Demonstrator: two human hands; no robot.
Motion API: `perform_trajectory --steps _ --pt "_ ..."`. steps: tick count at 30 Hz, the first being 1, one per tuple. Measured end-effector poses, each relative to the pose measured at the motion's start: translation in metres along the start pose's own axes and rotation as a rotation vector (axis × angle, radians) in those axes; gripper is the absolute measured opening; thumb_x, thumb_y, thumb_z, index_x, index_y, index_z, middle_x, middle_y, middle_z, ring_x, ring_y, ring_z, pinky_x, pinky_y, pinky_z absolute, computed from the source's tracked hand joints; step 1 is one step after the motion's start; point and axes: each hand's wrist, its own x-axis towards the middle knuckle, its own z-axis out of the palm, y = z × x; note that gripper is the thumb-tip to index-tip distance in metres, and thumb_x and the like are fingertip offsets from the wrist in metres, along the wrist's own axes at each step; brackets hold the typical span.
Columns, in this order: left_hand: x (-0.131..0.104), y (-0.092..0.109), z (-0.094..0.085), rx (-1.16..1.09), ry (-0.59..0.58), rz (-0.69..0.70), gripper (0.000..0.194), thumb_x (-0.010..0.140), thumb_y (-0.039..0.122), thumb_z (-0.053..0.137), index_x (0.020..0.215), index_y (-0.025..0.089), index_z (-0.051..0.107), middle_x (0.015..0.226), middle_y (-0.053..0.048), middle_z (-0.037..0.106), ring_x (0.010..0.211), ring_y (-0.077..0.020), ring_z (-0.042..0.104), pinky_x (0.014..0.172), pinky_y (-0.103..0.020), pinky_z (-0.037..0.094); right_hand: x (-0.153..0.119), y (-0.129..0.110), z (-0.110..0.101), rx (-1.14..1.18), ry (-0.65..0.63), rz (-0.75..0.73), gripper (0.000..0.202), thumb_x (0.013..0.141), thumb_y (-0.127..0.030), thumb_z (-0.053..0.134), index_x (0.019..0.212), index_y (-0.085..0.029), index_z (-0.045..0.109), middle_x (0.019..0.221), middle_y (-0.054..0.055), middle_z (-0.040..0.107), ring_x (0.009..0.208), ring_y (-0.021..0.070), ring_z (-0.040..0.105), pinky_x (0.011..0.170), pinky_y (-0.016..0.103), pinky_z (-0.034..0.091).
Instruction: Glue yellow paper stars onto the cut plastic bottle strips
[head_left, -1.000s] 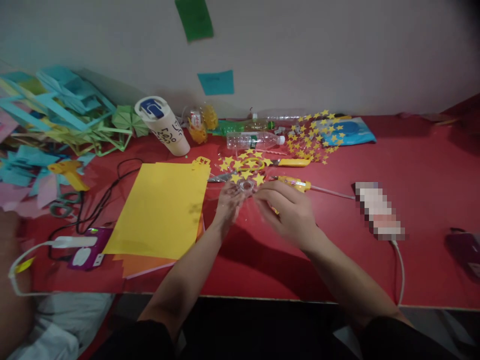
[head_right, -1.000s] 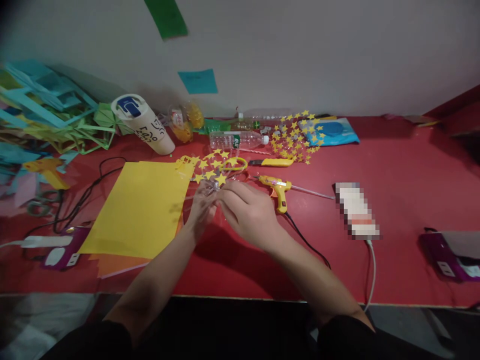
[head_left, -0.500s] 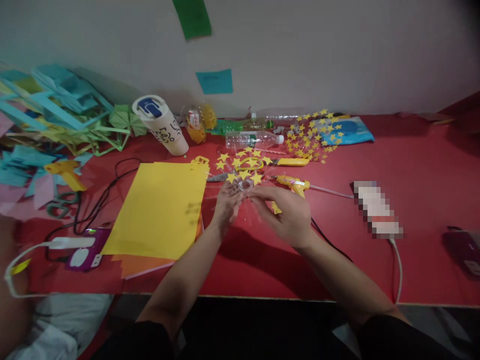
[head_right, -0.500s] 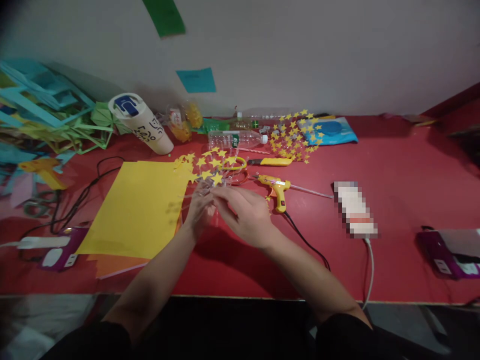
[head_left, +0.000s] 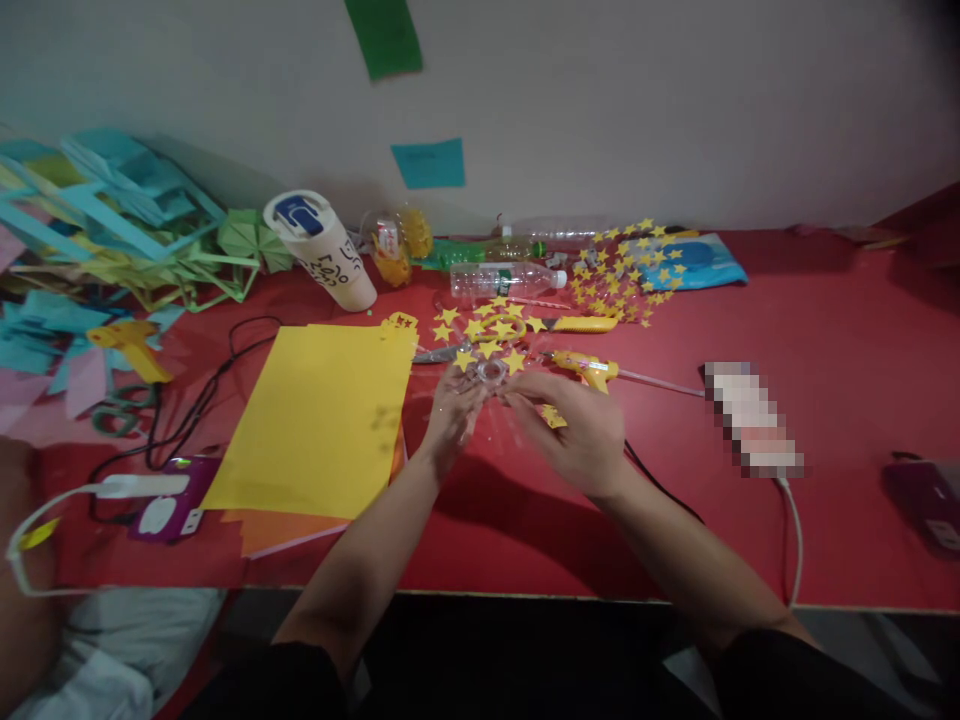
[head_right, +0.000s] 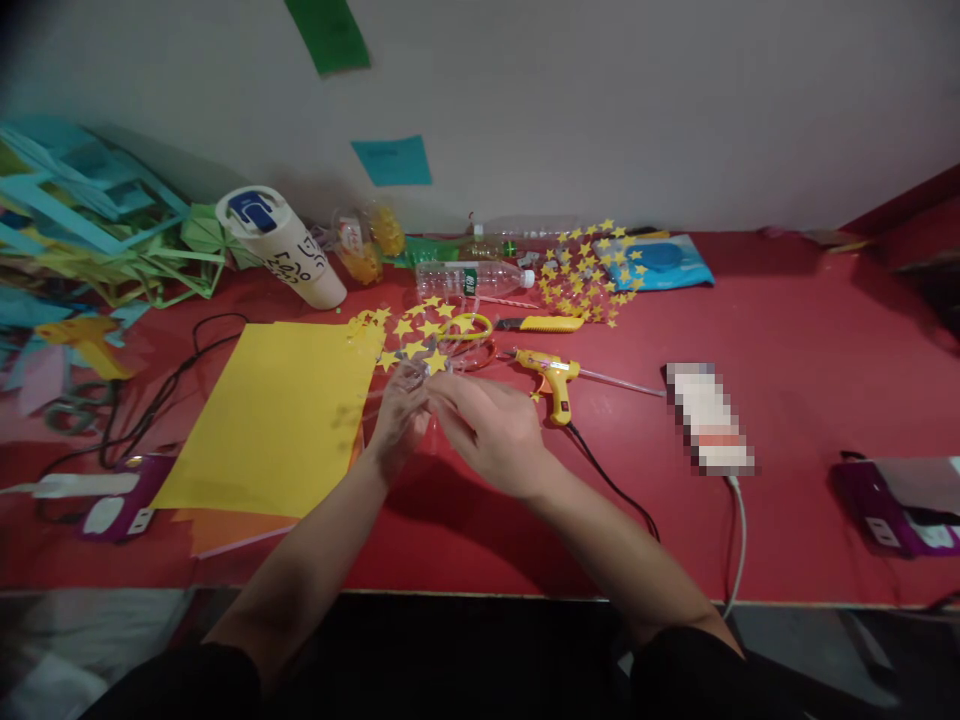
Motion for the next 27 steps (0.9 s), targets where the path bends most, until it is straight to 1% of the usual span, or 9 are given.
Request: perform_trajectory --steps 5,8,12,15,18,21,27 --pt "-0.0018 0.0023 -0.0001 0.008 0.01 0.002 0.04 0.045 0.015 0.083 0.071 0.022 0.054 0.073 0.005 0.065 0.072 -0.0129 0.064 0.075 -0.028 0.051 -0.0003 0.0005 0.0011 0.009 -0.003 -0.018 0.014 0.09 -0.014 0.054 0.098 -0.021 0.063 0.089 0.001 0.076 0.079 0.0116 0.072 0.072 0.022 0.058" --pt "-0.0016 0.0031 0.0003 0.012 -0.002 0.005 0.038 0.046 0.015 0.082 0.07 0.021 0.053 0.075 0.004 0.065 0.073 -0.0125 0.064 0.074 -0.026 0.051 0.0009 -0.0008 0.0004 0.03 -0.004 -0.01 0.014 0.089 -0.012 0.054 0.095 -0.021 0.063 0.087 0.001 0.076 0.079 0.0113 0.072 0.072 0.022 0.058" --pt "0.0002 0.0019 0.0005 -0.009 -0.007 0.02 0.038 0.046 0.017 0.083 0.071 0.02 0.055 0.075 0.003 0.066 0.069 -0.0114 0.064 0.072 -0.026 0.052 0.0034 -0.0022 -0.0005 0.067 -0.006 -0.031 0.015 0.09 -0.01 0.052 0.093 -0.021 0.063 0.085 0.0 0.076 0.077 0.0102 0.071 0.072 0.022 0.057" --pt "0.0016 -0.0003 0.0 -0.017 -0.003 0.034 0.04 0.044 0.019 0.086 0.071 0.02 0.056 0.072 0.003 0.066 0.067 -0.0126 0.064 0.072 -0.027 0.053 0.0036 -0.0013 -0.0001 0.104 -0.014 -0.065 0.018 0.09 -0.009 0.048 0.092 -0.021 0.062 0.086 -0.001 0.076 0.078 0.0097 0.071 0.072 0.02 0.057" --pt "0.0019 -0.0023 -0.001 -0.018 -0.006 0.037 0.044 0.044 0.021 0.088 0.076 0.021 0.059 0.072 0.003 0.065 0.07 -0.0146 0.066 0.073 -0.029 0.053 0.0014 0.0003 0.0015 0.061 -0.006 -0.072 0.016 0.09 -0.009 0.049 0.091 -0.02 0.061 0.085 0.002 0.076 0.077 0.0112 0.071 0.07 0.021 0.056" --pt "0.0012 -0.0026 -0.0023 -0.016 -0.003 0.034 0.045 0.044 0.019 0.087 0.078 0.021 0.058 0.073 0.003 0.065 0.073 -0.0155 0.067 0.074 -0.029 0.053 -0.0011 0.0004 0.0029 0.02 -0.001 -0.069 0.017 0.09 -0.01 0.048 0.093 -0.02 0.061 0.085 0.002 0.076 0.076 0.0117 0.071 0.07 0.022 0.056" --pt "-0.0001 0.0009 -0.0012 -0.022 0.002 0.042 0.04 0.044 0.018 0.087 0.071 0.02 0.057 0.076 0.004 0.067 0.067 -0.0114 0.064 0.069 -0.025 0.051 -0.0016 -0.0017 0.0034 0.001 0.009 0.003 0.014 0.089 -0.012 0.054 0.098 -0.021 0.062 0.088 0.001 0.075 0.081 0.0116 0.071 0.072 0.022 0.057"
